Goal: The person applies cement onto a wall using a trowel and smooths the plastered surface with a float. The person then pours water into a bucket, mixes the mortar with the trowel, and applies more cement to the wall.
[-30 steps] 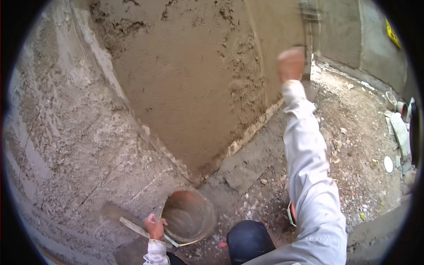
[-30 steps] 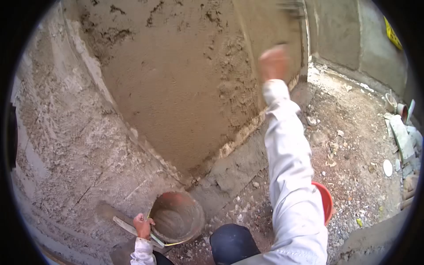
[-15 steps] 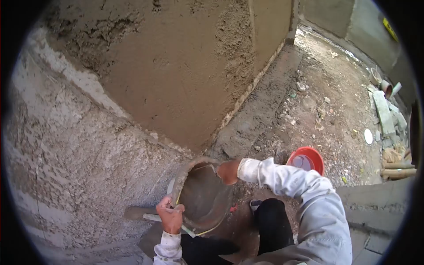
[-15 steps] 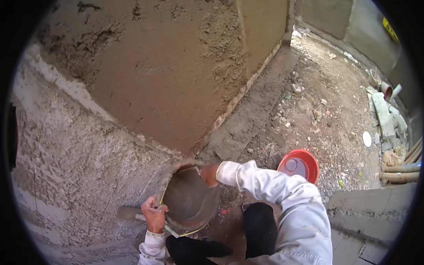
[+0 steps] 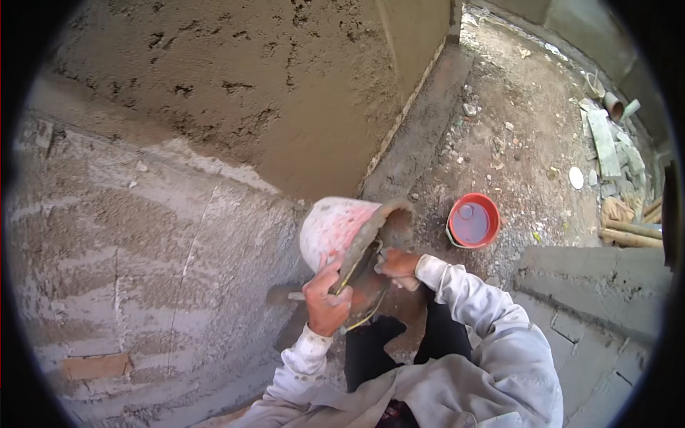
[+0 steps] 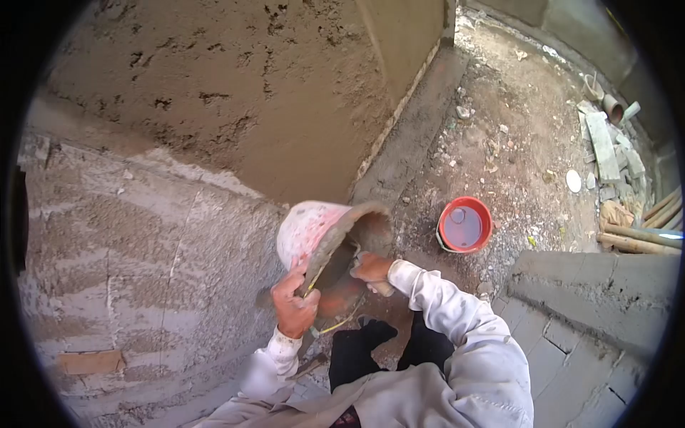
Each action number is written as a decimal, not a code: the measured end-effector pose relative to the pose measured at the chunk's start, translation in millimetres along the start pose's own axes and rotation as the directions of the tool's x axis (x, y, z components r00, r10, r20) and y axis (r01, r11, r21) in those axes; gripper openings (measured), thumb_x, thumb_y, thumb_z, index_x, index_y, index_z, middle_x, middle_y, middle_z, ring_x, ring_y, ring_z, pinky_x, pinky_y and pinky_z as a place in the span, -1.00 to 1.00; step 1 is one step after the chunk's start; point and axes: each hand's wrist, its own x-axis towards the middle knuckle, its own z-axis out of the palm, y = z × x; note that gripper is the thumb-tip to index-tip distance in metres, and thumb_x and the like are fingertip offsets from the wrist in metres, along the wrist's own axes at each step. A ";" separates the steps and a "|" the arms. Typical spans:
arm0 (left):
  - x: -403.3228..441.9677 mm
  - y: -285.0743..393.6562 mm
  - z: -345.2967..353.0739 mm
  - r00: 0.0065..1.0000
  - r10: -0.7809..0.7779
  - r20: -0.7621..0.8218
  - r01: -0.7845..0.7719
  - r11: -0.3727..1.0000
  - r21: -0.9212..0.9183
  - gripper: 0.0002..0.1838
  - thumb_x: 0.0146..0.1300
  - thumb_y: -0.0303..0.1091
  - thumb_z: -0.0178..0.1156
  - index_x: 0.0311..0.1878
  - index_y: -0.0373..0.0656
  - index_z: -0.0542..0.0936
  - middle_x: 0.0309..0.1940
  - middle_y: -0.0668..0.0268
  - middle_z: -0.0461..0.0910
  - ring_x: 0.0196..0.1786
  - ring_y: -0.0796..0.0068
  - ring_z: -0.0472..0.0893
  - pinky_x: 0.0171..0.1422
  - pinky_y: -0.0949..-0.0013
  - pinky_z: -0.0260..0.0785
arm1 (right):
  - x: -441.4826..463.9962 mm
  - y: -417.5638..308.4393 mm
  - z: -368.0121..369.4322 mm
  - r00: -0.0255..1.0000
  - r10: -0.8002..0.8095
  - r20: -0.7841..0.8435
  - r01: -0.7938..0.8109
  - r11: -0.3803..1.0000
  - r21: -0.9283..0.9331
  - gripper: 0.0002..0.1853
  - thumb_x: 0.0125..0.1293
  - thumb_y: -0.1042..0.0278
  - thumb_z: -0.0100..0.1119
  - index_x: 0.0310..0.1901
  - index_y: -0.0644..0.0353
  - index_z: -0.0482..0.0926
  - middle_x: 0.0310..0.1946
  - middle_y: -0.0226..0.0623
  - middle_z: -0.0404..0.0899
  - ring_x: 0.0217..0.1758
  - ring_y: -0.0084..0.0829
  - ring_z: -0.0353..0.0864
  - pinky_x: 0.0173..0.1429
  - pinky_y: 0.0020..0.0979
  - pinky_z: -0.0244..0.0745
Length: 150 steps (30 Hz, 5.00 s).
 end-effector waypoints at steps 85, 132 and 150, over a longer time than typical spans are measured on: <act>-138.5 133.0 -95.8 0.653 -0.552 -0.518 0.371 0.830 -0.418 -0.57 -0.19 -0.79 0.06 -0.15 -0.40 0.59 -0.29 0.34 0.58 -0.30 0.63 0.51 -0.26 0.54 0.36 | -62.5 -103.2 131.0 0.936 -0.301 0.185 0.329 0.550 -0.768 -0.60 0.19 0.17 0.17 -0.10 0.35 0.63 -0.24 0.07 0.70 -0.23 0.00 0.72 -0.14 -0.07 0.62; -114.6 62.4 -135.8 0.405 -0.689 -0.601 0.427 0.724 -0.542 -0.90 0.03 -0.45 0.02 -0.52 0.01 0.36 -0.58 0.48 0.31 -0.53 0.61 0.32 -0.43 0.43 0.17 | -326.7 -208.1 -107.5 0.515 -0.708 -0.484 0.741 0.084 0.666 -0.85 0.36 0.46 -0.04 -0.08 0.18 0.29 -0.42 -0.30 0.38 -0.70 -0.60 0.34 -0.74 -0.55 0.36; -257.5 122.2 -144.7 -0.179 -0.547 -0.818 0.740 0.473 -0.478 -0.79 0.06 -0.30 0.06 -0.64 -0.11 0.46 -0.59 0.33 0.46 -0.43 0.39 0.43 -0.38 0.24 0.25 | -50.8 -217.0 -144.8 0.607 -0.778 -0.162 0.423 0.489 -0.763 -0.59 0.18 0.33 0.20 0.04 0.28 0.39 -0.26 0.17 0.63 -0.17 0.18 0.68 -0.07 0.05 0.61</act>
